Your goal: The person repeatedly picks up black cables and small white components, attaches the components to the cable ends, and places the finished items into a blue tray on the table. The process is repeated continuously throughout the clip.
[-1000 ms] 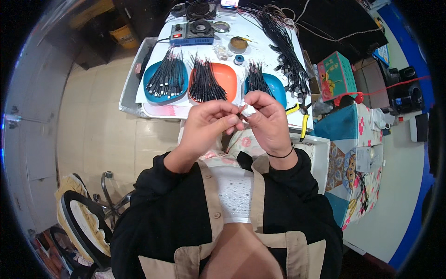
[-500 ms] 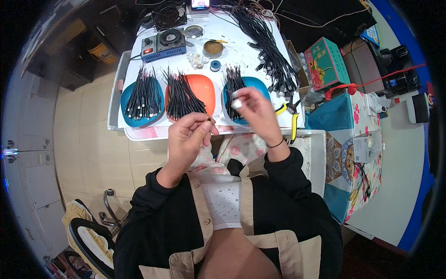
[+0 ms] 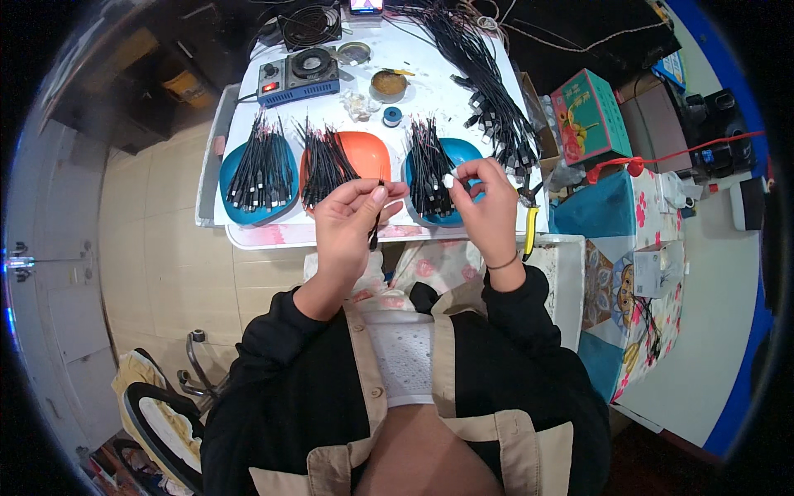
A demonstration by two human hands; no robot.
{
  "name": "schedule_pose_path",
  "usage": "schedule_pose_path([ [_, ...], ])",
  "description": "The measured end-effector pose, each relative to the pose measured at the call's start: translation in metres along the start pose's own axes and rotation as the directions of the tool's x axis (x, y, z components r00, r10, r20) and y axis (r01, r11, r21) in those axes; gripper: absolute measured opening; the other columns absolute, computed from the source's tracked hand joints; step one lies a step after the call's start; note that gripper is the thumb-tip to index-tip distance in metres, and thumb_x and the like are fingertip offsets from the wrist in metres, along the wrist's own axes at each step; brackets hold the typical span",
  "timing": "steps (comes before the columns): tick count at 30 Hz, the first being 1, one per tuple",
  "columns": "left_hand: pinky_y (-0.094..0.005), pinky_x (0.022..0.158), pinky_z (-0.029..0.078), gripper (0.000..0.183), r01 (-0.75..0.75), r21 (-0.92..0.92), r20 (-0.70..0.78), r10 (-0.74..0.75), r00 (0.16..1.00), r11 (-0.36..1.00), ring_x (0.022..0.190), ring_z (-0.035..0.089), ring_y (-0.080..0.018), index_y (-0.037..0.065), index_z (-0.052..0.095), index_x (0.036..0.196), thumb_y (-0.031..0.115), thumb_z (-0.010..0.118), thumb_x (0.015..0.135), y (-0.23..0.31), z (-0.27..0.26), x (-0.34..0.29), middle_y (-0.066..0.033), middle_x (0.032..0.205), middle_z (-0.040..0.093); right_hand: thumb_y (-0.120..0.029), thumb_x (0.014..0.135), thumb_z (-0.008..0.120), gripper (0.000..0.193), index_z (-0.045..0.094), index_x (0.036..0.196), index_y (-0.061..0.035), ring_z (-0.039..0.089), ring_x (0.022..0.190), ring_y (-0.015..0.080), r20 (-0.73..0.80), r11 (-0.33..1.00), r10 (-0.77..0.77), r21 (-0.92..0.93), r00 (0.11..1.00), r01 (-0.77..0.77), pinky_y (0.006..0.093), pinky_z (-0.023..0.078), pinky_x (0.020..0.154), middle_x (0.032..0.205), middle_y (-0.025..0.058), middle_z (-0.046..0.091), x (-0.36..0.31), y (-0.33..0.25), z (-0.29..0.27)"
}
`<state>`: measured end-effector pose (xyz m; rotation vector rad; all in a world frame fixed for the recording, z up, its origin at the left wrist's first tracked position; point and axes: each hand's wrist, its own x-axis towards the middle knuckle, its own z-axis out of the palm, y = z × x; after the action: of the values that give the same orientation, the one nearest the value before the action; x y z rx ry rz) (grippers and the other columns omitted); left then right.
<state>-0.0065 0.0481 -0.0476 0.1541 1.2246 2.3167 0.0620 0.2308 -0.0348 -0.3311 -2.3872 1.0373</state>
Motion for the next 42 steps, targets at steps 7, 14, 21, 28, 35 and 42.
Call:
schedule_pose_path([
  [7,-0.0281,0.081,0.055,0.016,-0.109,-0.043,0.039,0.11,0.993,0.993,0.093,0.065,-0.0161,-0.006,0.062,0.104,0.004,0.055,0.094,0.006,0.018,-0.011,-0.0166,0.108,0.066,0.006,0.085,0.061,0.013,0.051,0.092,0.0022,0.063,0.077,0.0096,0.164,0.843,0.132,0.501,0.978,-0.198,0.0217,0.051,0.065,0.085,0.0038,0.057,-0.033,-0.052,0.017],
  [14,-0.0253,0.077,0.053,0.018,-0.103,-0.028,0.131,0.105,0.986,0.994,0.088,0.064,-0.0134,-0.006,0.063,0.105,0.003,0.057,0.092,0.014,0.014,-0.028,-0.0154,0.106,0.067,0.005,0.085,0.062,0.013,0.05,0.089,0.0026,0.065,0.075,0.0109,0.188,0.889,0.097,0.424,0.977,-0.17,0.0225,0.054,0.066,0.085,0.0044,0.056,-0.045,-0.06,0.025],
  [21,-0.025,0.079,0.052,0.017,-0.097,-0.041,0.113,0.101,0.988,0.994,0.091,0.065,-0.015,-0.006,0.063,0.105,0.001,0.057,0.091,0.015,0.01,-0.035,-0.017,0.102,0.068,-0.001,0.078,0.069,0.013,0.059,0.086,0.0005,0.06,0.07,0.0103,0.188,0.942,0.015,0.326,0.982,-0.077,0.0226,0.049,0.059,0.083,0.0052,0.058,-0.04,-0.066,0.011],
  [28,-0.0305,0.075,0.057,0.014,-0.157,0.079,0.194,0.14,0.971,0.984,0.083,0.068,-0.02,-0.008,0.061,0.102,0.0,0.055,0.091,0.019,0.009,-0.047,-0.0162,0.091,0.068,-0.006,0.086,0.066,0.014,0.061,0.096,0.0017,0.06,0.073,0.0074,0.351,0.734,0.039,0.626,0.936,-0.265,0.0208,0.05,0.066,0.089,0.0036,0.063,-0.017,-0.07,-0.011],
  [35,-0.0207,0.058,0.048,0.015,-0.072,0.062,0.217,0.057,0.975,0.995,0.066,0.062,-0.0107,-0.006,0.062,0.102,0.002,0.057,0.091,0.024,0.003,-0.048,-0.0142,0.089,0.069,-0.007,0.088,0.064,0.014,0.06,0.097,0.0027,0.062,0.077,0.0107,0.429,0.617,0.085,0.686,0.899,-0.385,0.0231,0.051,0.072,0.09,0.0053,0.064,-0.021,-0.078,-0.005],
  [42,-0.0187,0.054,0.043,0.015,-0.024,0.011,0.21,0.021,0.978,1.0,0.063,0.058,-0.0087,-0.006,0.062,0.102,0.003,0.058,0.091,0.024,0.007,-0.048,-0.0136,0.087,0.069,-0.006,0.089,0.064,0.012,0.06,0.096,0.0025,0.062,0.078,0.011,0.401,0.639,0.017,0.7,0.916,-0.318,0.0232,0.051,0.07,0.091,0.0059,0.062,-0.022,-0.073,-0.007],
])
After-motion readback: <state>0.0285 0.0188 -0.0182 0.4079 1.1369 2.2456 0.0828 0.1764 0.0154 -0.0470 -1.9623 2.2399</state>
